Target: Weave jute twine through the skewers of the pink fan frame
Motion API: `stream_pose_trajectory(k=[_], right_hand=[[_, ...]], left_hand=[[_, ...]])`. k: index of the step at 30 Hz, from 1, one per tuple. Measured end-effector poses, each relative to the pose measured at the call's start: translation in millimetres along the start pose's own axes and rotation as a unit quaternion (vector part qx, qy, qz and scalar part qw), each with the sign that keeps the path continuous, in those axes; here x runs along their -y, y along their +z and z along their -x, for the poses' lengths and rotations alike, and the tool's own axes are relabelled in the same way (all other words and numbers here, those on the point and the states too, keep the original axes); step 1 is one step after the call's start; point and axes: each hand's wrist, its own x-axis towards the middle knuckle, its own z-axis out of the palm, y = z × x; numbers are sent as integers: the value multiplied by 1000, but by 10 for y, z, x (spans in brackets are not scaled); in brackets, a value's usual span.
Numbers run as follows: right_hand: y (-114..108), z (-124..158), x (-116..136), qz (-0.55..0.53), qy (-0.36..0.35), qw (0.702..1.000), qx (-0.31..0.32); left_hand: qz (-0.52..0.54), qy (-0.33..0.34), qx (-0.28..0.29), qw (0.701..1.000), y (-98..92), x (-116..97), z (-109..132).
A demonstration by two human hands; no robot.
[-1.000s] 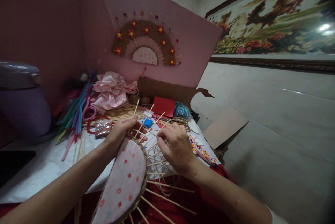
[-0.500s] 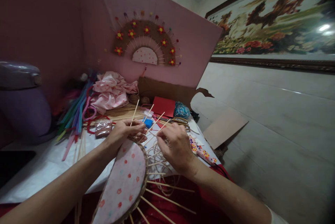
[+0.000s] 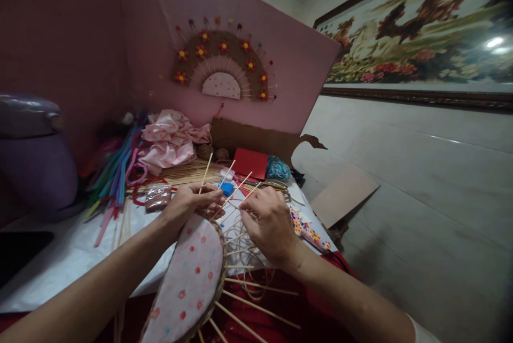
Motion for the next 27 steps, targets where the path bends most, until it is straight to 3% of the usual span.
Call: stream_pose_trajectory(k=[3,6,9,11,13,15,18,23,27], right_hand=[[-59,-3,-25,-18,8,1000,-17],[-121,18,-103,-90,47,992,-80],[-128,57,-252,-198,131,962,-136],[-102,74,-378,-278,204,928,-139],[-71,76,-503,-372,272,881,-105],[-50,66,-599,-482,318,816,-34],[-41,53,-649,-610,321,721,70],[-24,33,-509,-685,241,675,129],[41,0,-420,-703,209,665,137]], left_hand=[[15,-8,-5,1000,-16,14,-22],[25,-16,-12,999,-48,5,-45],[43,-18,-25,999,-98,-34,-61],[56,-20,-30,998,-138,-65,-73],[65,-27,-26,997,-176,-91,-89],[72,-32,-18,997,-204,-104,-106],[81,-38,-5,996,-213,-101,-120],[87,-54,17,995,-186,-80,-94],[88,-57,29,994,-168,-52,-79]])
